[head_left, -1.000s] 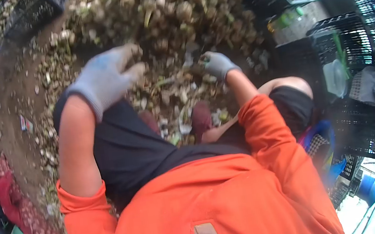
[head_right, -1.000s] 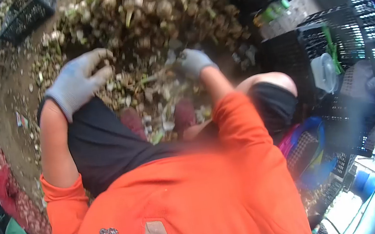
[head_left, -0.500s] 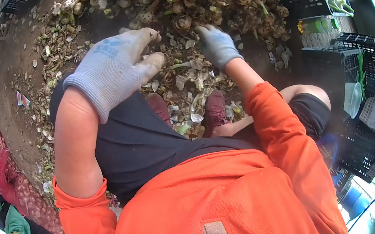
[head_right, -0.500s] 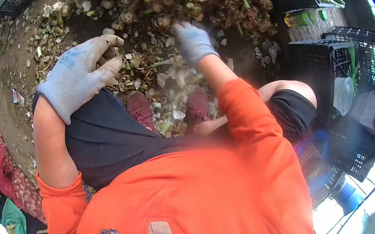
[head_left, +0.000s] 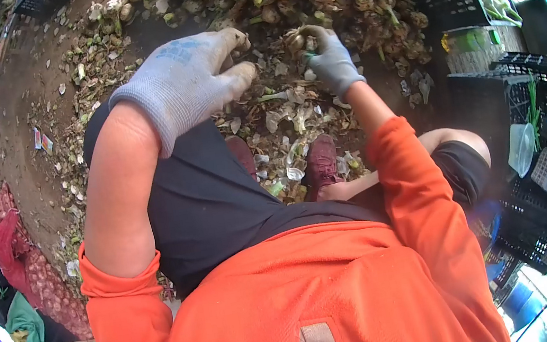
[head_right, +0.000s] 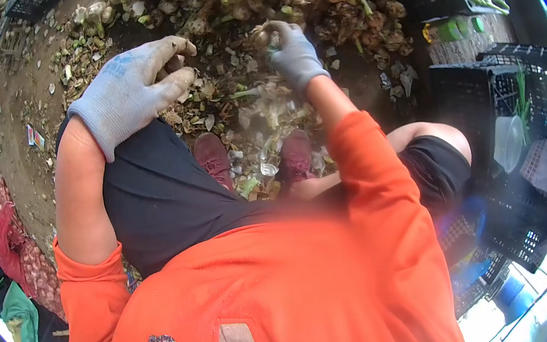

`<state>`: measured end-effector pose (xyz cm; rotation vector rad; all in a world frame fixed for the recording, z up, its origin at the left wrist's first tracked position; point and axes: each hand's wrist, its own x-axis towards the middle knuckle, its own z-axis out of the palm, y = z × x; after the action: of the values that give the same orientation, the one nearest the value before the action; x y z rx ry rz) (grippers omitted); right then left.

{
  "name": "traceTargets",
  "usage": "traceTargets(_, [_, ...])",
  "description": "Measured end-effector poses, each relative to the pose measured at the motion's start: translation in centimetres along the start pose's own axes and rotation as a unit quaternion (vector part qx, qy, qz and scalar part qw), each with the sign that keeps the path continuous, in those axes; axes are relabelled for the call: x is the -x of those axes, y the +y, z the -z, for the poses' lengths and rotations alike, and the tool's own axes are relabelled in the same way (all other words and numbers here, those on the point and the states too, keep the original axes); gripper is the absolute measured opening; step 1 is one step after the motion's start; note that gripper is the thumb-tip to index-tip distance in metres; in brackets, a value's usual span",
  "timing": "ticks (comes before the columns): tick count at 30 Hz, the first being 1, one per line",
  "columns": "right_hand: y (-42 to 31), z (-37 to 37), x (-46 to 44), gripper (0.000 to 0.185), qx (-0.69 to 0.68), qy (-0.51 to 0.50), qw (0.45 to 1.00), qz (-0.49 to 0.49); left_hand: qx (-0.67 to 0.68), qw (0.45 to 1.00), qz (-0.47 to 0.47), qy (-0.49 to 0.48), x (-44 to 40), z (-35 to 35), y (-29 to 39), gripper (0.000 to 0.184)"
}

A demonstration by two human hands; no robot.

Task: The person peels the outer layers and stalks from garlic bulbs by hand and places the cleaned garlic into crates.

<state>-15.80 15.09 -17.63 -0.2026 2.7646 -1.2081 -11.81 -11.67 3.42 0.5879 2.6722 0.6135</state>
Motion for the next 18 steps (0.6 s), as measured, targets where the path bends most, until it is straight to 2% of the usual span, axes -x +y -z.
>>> traceTargets(1, [-1.5, 1.5, 0.7, 0.045, -0.101, 0.020, 0.995, 0.000, -0.001, 1.000, -0.009, 0.016, -0.2, -0.2, 0.2, 0.044])
traceTargets(2, [-2.9, 3.7, 1.9, 0.049, -0.302, -0.030, 0.950, -0.078, 0.000, 1.000, -0.005, 0.009, -0.7, -0.3, 0.0, 0.047])
traceTargets(3, [-5.1, 6.0, 2.9, 0.051, -0.341, -0.042, 0.936, -0.083, 0.001, 0.999, 0.003, 0.034, -0.8, -0.5, 0.3, 0.050])
traceTargets(5, [-8.9, 9.6, 4.8, 0.055, -0.331, -0.062, 0.938, -0.080, 0.002, 0.996, 0.023, 0.090, -0.7, -0.7, 1.1, 0.055])
traceTargets(6, [-10.1, 10.6, 6.0, 0.057, -0.361, -0.059, 0.929, -0.060, 0.029, 0.997, 0.029, 0.062, -1.3, -0.8, 1.0, 0.066])
traceTargets(7, [-11.2, 11.3, 7.3, 0.058, -0.391, -0.057, 0.918, -0.041, 0.149, 0.988, 0.036, 0.032, -0.9, -0.4, 2.1, 0.066])
traceTargets(9, [-13.0, 12.0, 9.8, 0.059, -0.454, -0.070, 0.888, -0.021, 0.380, 0.923, 0.052, -0.034, 0.3, -0.2, 4.7, 0.067])
traceTargets(11, [-14.1, 12.1, 12.0, 0.061, -0.518, -0.098, 0.849, -0.020, 0.448, 0.893, 0.019, -0.038, 1.4, -1.2, 5.9, 0.059])
traceTargets(13, [-14.4, 11.8, 13.3, 0.061, -0.450, -0.073, 0.890, 0.009, 0.496, 0.866, -0.038, -0.052, 2.0, -2.6, 6.8, 0.055])
traceTargets(14, [-14.8, 11.8, 14.0, 0.060, -0.409, -0.054, 0.910, 0.042, 0.517, 0.855, 0.014, -0.041, 2.6, -3.3, 7.4, 0.054])
traceTargets(16, [-14.8, 11.7, 15.4, 0.057, -0.370, -0.045, 0.925, 0.075, 0.408, 0.904, -0.117, 0.053, 2.8, -6.0, 6.9, 0.054])
traceTargets(18, [-13.6, 11.5, 16.5, 0.051, -0.376, -0.059, 0.921, 0.081, 0.423, 0.896, -0.130, 0.044, 3.3, -7.0, 7.3, 0.054])
